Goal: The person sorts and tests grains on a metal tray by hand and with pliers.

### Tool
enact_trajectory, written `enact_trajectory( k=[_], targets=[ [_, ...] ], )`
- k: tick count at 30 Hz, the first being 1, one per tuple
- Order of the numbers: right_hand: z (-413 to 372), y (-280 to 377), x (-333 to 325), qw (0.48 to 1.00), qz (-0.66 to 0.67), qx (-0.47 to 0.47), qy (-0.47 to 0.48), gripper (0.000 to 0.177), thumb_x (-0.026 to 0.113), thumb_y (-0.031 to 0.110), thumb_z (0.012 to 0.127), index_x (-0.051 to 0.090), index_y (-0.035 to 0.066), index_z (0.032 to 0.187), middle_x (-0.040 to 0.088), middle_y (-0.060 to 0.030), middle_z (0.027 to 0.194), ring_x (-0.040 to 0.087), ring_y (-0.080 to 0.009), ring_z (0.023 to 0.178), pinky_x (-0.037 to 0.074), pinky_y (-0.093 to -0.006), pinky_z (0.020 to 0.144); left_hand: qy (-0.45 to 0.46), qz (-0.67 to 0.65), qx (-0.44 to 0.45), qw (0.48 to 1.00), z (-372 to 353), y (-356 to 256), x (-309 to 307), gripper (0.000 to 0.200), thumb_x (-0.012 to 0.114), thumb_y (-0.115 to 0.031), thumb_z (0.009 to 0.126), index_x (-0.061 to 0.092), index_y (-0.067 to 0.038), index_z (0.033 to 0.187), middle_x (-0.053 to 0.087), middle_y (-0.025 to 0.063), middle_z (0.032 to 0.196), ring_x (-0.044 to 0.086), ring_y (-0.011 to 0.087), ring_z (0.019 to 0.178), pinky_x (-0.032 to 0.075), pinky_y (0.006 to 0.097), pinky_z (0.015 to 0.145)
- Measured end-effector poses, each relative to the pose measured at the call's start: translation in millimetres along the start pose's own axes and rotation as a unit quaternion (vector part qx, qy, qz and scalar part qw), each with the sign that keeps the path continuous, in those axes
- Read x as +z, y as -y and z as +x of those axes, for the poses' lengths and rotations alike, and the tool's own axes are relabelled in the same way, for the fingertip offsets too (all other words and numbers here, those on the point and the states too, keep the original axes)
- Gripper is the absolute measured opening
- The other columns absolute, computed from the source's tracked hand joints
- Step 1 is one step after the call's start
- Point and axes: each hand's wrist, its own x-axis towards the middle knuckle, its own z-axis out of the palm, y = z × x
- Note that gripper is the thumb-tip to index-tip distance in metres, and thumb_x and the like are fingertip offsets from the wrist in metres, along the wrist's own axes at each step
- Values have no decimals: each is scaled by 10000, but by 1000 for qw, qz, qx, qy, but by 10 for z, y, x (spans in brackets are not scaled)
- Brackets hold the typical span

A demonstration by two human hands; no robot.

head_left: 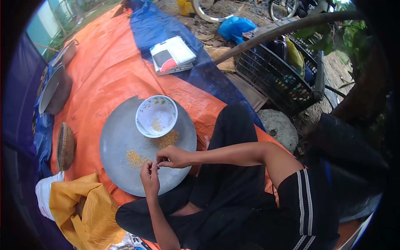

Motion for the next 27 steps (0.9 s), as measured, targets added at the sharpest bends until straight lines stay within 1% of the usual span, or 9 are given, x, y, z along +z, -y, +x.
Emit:
enact_trajectory(
  k=[7,9,11,14,18,21,23,24,27],
  targets=[
    [21,43,-34,999,-7,-6,-36,155,737,115,854,639,5,903,676,-139,772,664,-281,692,503,-390,634,-10,92,20,996,-5,20,8,194,564,-146,1017,604,11,910,600,39,798,554,95,734,429,260,635],
    [3,33,-23,998,-34,-33,-36,149,736,102,842,636,5,896,681,-151,782,673,-314,717,503,-411,640,4,93,10,996,0,39,-3,198,559,-151,1021,602,9,912,599,36,802,558,93,739,431,256,638],
    [-15,11,-7,999,-27,-19,-36,147,734,96,837,639,3,901,682,-156,785,676,-325,727,506,-417,647,20,97,-4,995,-20,51,0,203,555,-156,1026,601,6,914,599,34,806,563,91,743,433,252,640],
    [-4,-3,7,999,-26,-20,-36,145,727,91,835,645,-2,909,686,-164,789,680,-339,740,512,-423,659,29,20,-15,999,-13,51,-9,219,540,-189,1044,602,-4,946,597,17,822,564,84,748,437,240,639],
    [31,20,-19,999,-17,5,-41,148,712,128,820,664,4,885,710,-169,817,692,-353,778,526,-442,697,19,5,-24,1000,-5,0,-8,191,551,-175,1039,600,-5,968,601,18,854,568,84,779,433,232,646],
    [25,10,-12,999,-8,-5,-48,150,687,115,863,647,-25,898,691,-184,788,686,-346,744,521,-422,671,-14,-19,-2,1000,-15,-5,25,106,591,-101,1006,594,4,997,610,29,902,585,94,836,457,233,689],
    [33,-3,7,999,-5,-8,-50,156,684,121,866,648,-28,897,688,-186,781,685,-339,740,522,-416,673,-60,-17,49,997,-18,-18,53,78,625,-21,961,589,18,1019,617,46,939,597,107,895,481,244,749],
    [37,-3,10,999,7,0,-46,160,687,124,867,649,-29,898,686,-184,777,684,-328,734,522,-411,670,-76,12,74,994,-24,-91,85,100,641,35,923,595,26,1012,627,53,938,611,117,869,496,255,766],
    [49,-8,-1,999,26,17,-38,167,692,130,869,650,-29,900,685,-173,768,680,-297,717,520,-398,662,-59,78,120,988,-47,-130,64,134,644,47,918,599,11,1038,619,61,986,609,120,881,493,249,763]
  ],
)
